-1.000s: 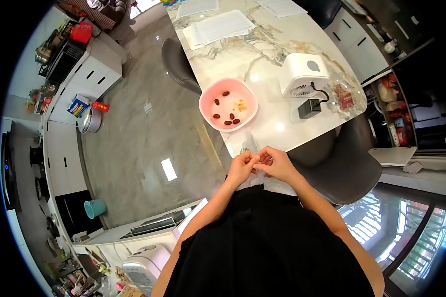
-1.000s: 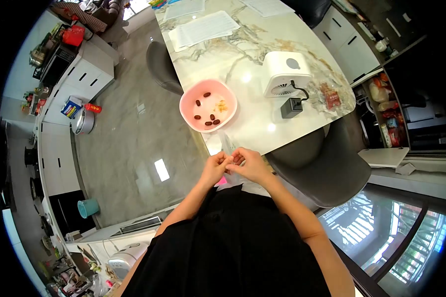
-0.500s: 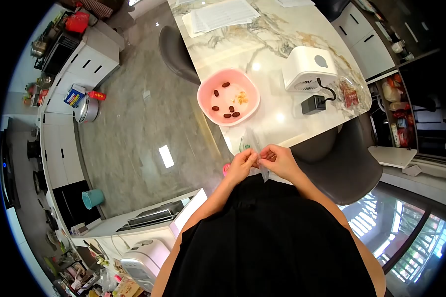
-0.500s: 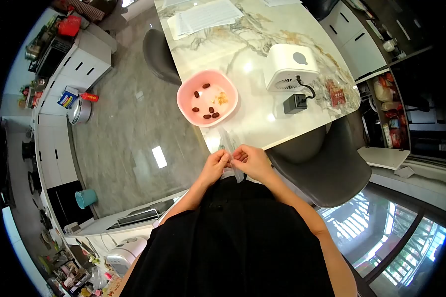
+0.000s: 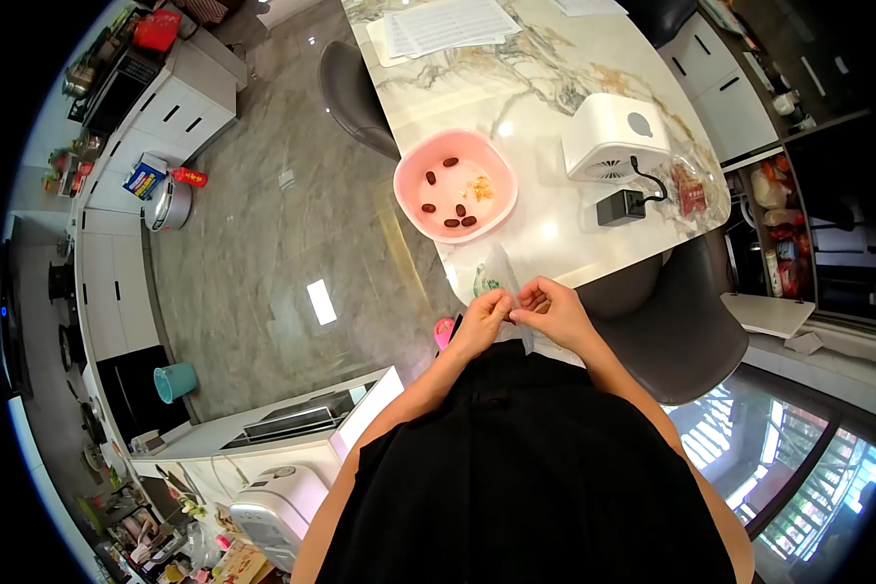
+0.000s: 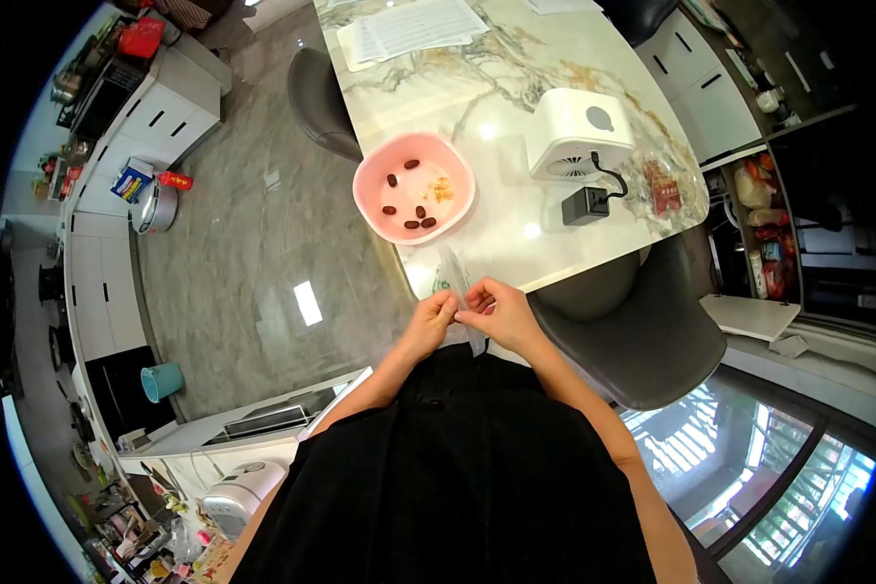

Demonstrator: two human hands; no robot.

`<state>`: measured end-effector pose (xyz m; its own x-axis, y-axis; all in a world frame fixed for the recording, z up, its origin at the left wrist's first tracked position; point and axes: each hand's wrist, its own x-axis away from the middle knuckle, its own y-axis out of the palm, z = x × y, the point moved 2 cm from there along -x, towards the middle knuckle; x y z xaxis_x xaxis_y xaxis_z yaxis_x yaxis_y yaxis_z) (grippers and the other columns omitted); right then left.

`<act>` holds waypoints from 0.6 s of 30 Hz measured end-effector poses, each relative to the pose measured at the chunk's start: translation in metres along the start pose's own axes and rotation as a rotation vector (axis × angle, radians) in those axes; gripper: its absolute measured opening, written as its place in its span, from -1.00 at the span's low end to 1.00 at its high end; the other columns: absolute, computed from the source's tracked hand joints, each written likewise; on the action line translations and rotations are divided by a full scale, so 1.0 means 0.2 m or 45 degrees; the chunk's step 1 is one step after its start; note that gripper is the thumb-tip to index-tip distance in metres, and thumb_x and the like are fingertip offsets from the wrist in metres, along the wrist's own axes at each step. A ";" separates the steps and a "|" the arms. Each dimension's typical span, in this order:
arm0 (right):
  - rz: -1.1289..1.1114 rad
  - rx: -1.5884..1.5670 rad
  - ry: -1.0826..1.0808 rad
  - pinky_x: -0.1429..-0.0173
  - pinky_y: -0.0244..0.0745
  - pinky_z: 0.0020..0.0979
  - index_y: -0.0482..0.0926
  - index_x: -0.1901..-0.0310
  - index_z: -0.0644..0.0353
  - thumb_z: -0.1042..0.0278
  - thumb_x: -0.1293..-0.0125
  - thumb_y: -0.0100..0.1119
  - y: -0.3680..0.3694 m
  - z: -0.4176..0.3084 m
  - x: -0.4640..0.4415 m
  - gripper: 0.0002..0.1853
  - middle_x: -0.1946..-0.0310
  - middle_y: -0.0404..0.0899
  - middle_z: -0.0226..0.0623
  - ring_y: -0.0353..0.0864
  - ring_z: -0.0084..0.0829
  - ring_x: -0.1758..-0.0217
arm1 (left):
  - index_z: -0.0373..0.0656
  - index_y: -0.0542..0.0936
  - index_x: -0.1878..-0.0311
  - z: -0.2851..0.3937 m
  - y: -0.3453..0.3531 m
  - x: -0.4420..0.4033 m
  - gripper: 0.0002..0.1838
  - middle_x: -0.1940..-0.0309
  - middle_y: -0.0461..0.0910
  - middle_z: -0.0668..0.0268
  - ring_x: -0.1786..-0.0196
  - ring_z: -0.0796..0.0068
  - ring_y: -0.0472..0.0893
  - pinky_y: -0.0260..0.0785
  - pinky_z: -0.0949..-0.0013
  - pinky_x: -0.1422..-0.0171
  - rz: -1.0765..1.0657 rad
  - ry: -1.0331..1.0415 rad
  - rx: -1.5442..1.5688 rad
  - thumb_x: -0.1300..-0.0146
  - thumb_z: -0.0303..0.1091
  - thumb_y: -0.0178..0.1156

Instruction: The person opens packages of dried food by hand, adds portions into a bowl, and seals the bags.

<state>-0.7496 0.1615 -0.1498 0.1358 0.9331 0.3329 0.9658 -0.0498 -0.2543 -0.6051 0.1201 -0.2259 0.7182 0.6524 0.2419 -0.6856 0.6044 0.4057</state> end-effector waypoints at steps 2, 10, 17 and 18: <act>0.018 0.003 0.005 0.27 0.46 -0.54 0.51 0.36 0.28 0.36 0.06 0.40 0.00 0.00 0.00 -0.71 0.49 0.56 -0.37 0.52 -0.58 0.43 | -0.20 0.46 0.31 0.03 0.02 0.00 -0.74 0.43 0.44 0.48 0.35 0.69 0.40 0.35 0.53 0.17 -0.003 0.016 0.005 -0.40 -0.21 -0.05; -0.009 -0.056 0.066 0.25 0.48 -0.54 0.49 0.35 0.28 0.37 0.03 0.37 -0.02 -0.03 0.02 -0.73 0.48 0.56 -0.35 0.54 -0.59 0.41 | -0.26 0.45 0.33 0.08 0.05 0.01 -0.75 0.47 0.47 0.40 0.35 0.60 0.48 0.39 0.47 0.20 -0.011 0.057 0.030 -0.37 -0.26 0.00; -0.032 -0.038 0.071 0.25 0.49 -0.54 0.50 0.34 0.29 0.38 0.01 0.35 -0.03 -0.04 0.02 -0.75 0.46 0.58 -0.33 0.55 -0.58 0.41 | -0.27 0.46 0.32 0.10 0.05 0.02 -0.76 0.48 0.49 0.38 0.36 0.59 0.49 0.39 0.48 0.20 0.005 0.036 0.000 -0.35 -0.27 0.02; -0.056 -0.042 0.075 0.25 0.49 -0.56 0.49 0.32 0.30 0.42 -0.03 0.32 -0.03 -0.04 0.02 -0.77 0.44 0.56 -0.34 0.55 -0.60 0.39 | -0.27 0.47 0.32 0.10 0.06 0.02 -0.76 0.48 0.49 0.38 0.36 0.60 0.49 0.38 0.48 0.20 0.008 0.037 0.001 -0.35 -0.27 0.03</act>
<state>-0.7521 0.1632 -0.1400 0.1048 0.9123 0.3960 0.9777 -0.0217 -0.2087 -0.6077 0.1201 -0.2031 0.7104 0.6690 0.2186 -0.6898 0.6002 0.4050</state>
